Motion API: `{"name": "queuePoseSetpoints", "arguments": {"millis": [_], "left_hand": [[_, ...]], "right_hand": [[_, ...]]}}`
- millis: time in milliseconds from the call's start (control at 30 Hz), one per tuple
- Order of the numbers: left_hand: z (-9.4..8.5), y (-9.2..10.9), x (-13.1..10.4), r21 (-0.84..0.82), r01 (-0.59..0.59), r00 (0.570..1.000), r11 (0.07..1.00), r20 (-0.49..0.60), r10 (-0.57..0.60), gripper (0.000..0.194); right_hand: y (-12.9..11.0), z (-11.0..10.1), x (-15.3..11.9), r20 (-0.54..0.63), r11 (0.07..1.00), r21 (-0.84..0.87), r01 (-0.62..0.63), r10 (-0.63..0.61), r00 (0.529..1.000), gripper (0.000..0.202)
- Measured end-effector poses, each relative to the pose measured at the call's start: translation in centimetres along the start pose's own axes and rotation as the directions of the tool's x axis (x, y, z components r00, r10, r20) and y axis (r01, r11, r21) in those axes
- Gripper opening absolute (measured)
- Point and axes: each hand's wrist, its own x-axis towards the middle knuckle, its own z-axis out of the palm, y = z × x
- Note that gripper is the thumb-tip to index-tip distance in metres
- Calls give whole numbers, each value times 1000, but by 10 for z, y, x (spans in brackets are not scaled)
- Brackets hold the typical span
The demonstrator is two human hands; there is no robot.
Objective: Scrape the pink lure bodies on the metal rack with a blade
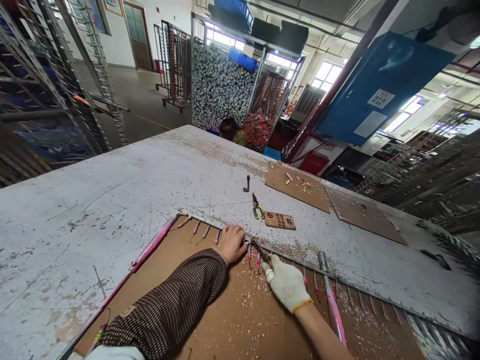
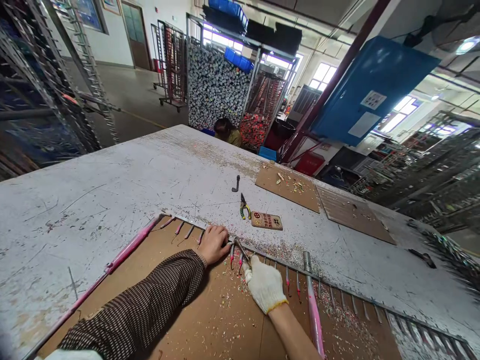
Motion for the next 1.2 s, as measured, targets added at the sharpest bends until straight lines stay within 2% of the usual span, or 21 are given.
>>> {"name": "queuePoseSetpoints", "arguments": {"millis": [67, 167, 200, 333, 400, 467, 500, 533, 600, 667, 800, 833, 967, 1000, 1067, 1133, 1200], "left_hand": [[0, 0, 0, 8, -8, 1000, 1000, 0, 8, 14], [0, 0, -1, 24, -8, 1000, 1000, -1, 8, 13], [0, 1, -1, 24, -2, 1000, 1000, -2, 2, 13], [0, 1, -1, 3, 11, 1000, 1000, -10, -11, 12], [0, 1, 0, -5, 5, 1000, 1000, -12, -5, 13], [0, 1, 0, -10, 2, 1000, 1000, -12, -2, 13], [0, 1, 0, -13, 5, 1000, 1000, -12, -5, 13], [0, 1, 0, -16, 9, 1000, 1000, -14, -9, 12], [1, 1, 0, -20, 19, 1000, 1000, -16, -19, 12], [1, 0, -1, -23, 21, 1000, 1000, -23, -22, 12], [3, 0, 0, -27, 4, 1000, 1000, -25, -5, 13], [2, 0, 0, -26, 4, 1000, 1000, -25, -5, 13], [2, 0, 0, -24, 28, 999, 999, -21, -29, 12], [2, 1, 1, -26, 30, 999, 999, -16, -30, 12], [2, 1, 1, -26, 27, 1000, 999, -9, -27, 12], [2, 1, 1, -25, 25, 1000, 999, -5, -25, 13], [2, 1, 1, -22, 30, 999, 999, -8, -31, 12]], "right_hand": [[2, 0, -1, -80, 999, 39, -29, 32, 996, 41], [6, 5, -1, -251, 992, 91, -86, 106, 962, 52], [6, 8, 0, -254, 994, 87, -71, 91, 963, 50], [7, 16, 0, -123, 998, 54, 45, -39, 992, 36], [9, 15, -2, -213, 995, 100, 29, -7, 977, 40], [10, 15, -2, -334, 990, 137, -17, 62, 941, 49], [10, 15, -2, -352, 991, 130, -30, 75, 933, 51], [10, 15, -2, -333, 994, 104, -30, 63, 941, 51], [9, 16, 0, -216, 999, 34, 17, -10, 976, 43], [9, 15, -1, -148, 997, 16, 72, -69, 987, 36], [12, 14, -2, -321, 997, 74, -15, 38, 946, 49], [12, 14, -2, -329, 997, 74, -30, 52, 943, 50], [12, 16, 2, -152, 999, 15, 48, -46, 987, 38], [12, 17, 2, -143, 998, 18, 58, -55, 988, 37], [13, 17, 0, -228, 999, 39, 27, -17, 974, 43], [15, 19, -1, -352, 998, 56, -30, 48, 935, 53], [15, 21, -1, -359, 1000, 24, -17, 24, 933, 55]]}}
